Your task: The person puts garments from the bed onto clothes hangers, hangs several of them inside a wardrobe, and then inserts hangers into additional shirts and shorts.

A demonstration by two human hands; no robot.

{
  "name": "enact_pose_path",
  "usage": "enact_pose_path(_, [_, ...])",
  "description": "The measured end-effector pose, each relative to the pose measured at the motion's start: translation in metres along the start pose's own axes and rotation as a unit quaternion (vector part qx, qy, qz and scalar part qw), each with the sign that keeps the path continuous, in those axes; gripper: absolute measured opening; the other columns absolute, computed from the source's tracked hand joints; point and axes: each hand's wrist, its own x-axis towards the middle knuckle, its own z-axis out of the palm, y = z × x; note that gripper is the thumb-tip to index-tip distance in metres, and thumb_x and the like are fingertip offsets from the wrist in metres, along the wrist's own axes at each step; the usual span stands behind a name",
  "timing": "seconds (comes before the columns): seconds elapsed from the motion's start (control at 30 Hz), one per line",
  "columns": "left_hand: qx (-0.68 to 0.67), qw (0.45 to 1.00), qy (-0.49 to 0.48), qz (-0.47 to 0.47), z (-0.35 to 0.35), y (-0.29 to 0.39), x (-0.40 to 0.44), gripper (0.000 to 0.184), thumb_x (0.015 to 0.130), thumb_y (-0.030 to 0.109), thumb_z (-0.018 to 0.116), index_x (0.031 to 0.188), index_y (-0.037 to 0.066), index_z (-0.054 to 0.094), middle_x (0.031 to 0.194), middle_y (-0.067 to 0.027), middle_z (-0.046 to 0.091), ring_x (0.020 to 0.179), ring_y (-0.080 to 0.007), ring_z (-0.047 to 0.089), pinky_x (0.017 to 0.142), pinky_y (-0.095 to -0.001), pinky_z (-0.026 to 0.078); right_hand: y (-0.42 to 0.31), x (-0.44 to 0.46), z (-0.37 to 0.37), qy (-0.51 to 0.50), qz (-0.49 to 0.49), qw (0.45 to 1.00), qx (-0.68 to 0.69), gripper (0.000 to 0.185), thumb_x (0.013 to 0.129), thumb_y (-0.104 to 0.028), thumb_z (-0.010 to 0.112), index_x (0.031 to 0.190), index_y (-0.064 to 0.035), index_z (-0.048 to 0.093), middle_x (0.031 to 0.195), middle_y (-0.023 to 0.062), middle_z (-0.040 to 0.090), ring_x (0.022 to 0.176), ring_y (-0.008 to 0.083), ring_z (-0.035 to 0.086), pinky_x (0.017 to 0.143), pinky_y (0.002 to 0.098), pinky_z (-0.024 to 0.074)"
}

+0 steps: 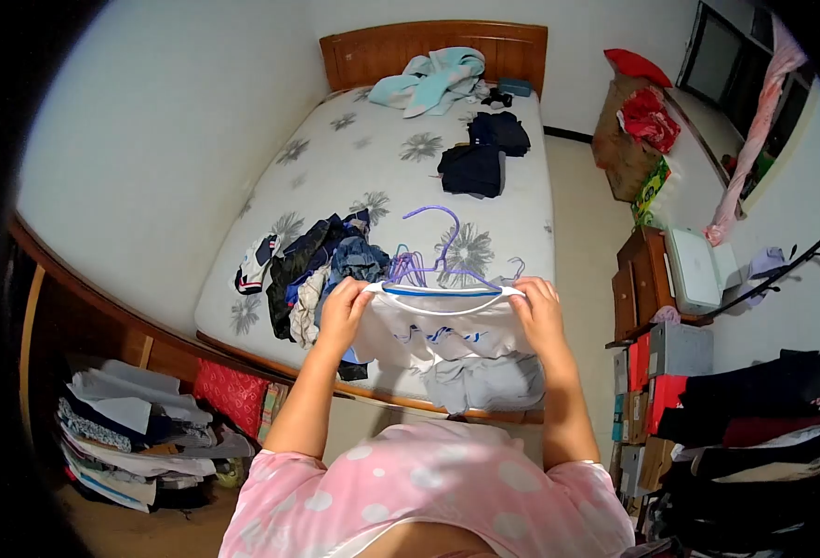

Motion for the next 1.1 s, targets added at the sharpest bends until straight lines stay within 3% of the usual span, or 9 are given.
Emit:
enact_pose_path(0.17, [-0.050,0.999,-0.013,0.006,0.005,-0.010,-0.014,0.010,0.085,0.009,0.058,0.088,0.000,0.061,0.078,-0.0070,0.053,0.071,-0.0187,0.052,0.063,-0.0281,0.041,0.003,-0.030,0.011,0.026,0.073,0.997,-0.030,0.017,0.078,-0.014,0.063,0.087,-0.0021,0.056,0.089,0.0117,0.057,0.087,0.0323,0.052,0.075,0.0406,0.0420])
enact_pose_path(0.27, [-0.182,0.981,-0.031,-0.060,0.023,-0.060,-0.034,0.012,0.082,0.012,0.064,0.088,0.002,0.063,0.082,-0.0050,0.059,0.074,-0.0162,0.055,0.065,-0.0284,0.043,-0.005,-0.054,0.014,0.044,0.091,0.992,-0.073,0.017,0.078,-0.015,0.063,0.086,-0.0015,0.055,0.087,0.0132,0.056,0.085,0.0336,0.051,0.073,0.0415,0.0420])
enact_pose_path(0.3, [-0.257,0.947,-0.078,-0.174,0.024,-0.067,-0.044,0.021,0.081,0.015,0.067,0.098,0.003,0.062,0.094,-0.0027,0.061,0.084,-0.0124,0.055,0.072,-0.0274,0.045,-0.007,-0.063,0.014,0.046,0.096,0.991,-0.085,0.017,0.079,-0.015,0.063,0.085,-0.0013,0.055,0.086,0.0137,0.056,0.085,0.0340,0.051,0.073,0.0417,0.0419])
enact_pose_path(0.43, [-0.375,0.875,-0.160,-0.260,0.031,-0.082,-0.087,0.041,0.080,0.021,0.070,0.113,0.001,0.055,0.108,-0.0049,0.060,0.098,-0.0143,0.055,0.086,-0.0294,0.044,-0.018,-0.094,0.002,0.068,0.118,0.984,-0.116,0.019,0.082,-0.017,0.060,0.081,-0.0006,0.051,0.083,0.0158,0.053,0.081,0.0356,0.050,0.069,0.0424,0.0409])
enact_pose_path(0.57, [-0.344,0.865,-0.259,-0.259,0.055,-0.083,-0.119,0.054,0.078,0.022,0.072,0.122,0.000,0.050,0.112,-0.0106,0.059,0.103,-0.0192,0.054,0.090,-0.0315,0.042,-0.042,-0.117,-0.023,0.080,0.190,0.973,-0.107,0.027,0.088,-0.019,0.055,0.076,0.0015,0.043,0.074,0.0181,0.047,0.066,0.0351,0.045,0.060,0.0401,0.0380])
enact_pose_path(0.67, [-0.331,0.883,-0.290,-0.165,0.090,-0.085,-0.136,0.060,0.077,0.022,0.072,0.125,-0.001,0.045,0.117,-0.0116,0.056,0.107,-0.0206,0.052,0.093,-0.0338,0.041,-0.054,-0.138,-0.046,0.105,0.199,0.964,-0.140,0.030,0.089,-0.020,0.056,0.074,0.0023,0.043,0.071,0.0177,0.045,0.064,0.0330,0.043,0.058,0.0380,0.0381])
enact_pose_path(0.83, [-0.346,0.843,-0.368,-0.185,0.131,-0.062,-0.151,0.043,0.090,0.028,0.055,0.119,-0.003,0.051,0.105,-0.0124,0.061,0.095,-0.0195,0.058,0.084,-0.0331,0.046,-0.071,-0.164,-0.097,0.157,0.233,0.933,-0.226,0.037,0.090,-0.026,0.055,0.069,0.0023,0.043,0.063,0.0173,0.040,0.057,0.0292,0.040,0.056,0.0386,0.0367])
enact_pose_path(1.0, [-0.575,0.647,-0.392,-0.310,0.131,0.008,-0.154,0.039,0.094,0.022,0.048,0.124,-0.003,0.045,0.111,-0.0127,0.059,0.095,-0.0183,0.060,0.081,-0.0299,0.050,-0.071,-0.181,-0.139,0.181,0.263,0.913,-0.253,0.038,0.091,-0.028,0.054,0.069,0.0017,0.043,0.061,0.0148,0.041,0.054,0.0235,0.038,0.053,0.0352,0.0360])
enact_pose_path(1.1, [-0.592,0.605,-0.407,-0.343,0.131,0.013,-0.156,0.043,0.095,0.022,0.048,0.129,-0.003,0.040,0.113,-0.0138,0.058,0.099,-0.0199,0.059,0.083,-0.0307,0.050,-0.070,-0.185,-0.146,0.184,0.305,0.907,-0.225,0.039,0.090,-0.028,0.054,0.068,0.0021,0.045,0.059,0.0150,0.043,0.053,0.0220,0.040,0.053,0.0350,0.0364])
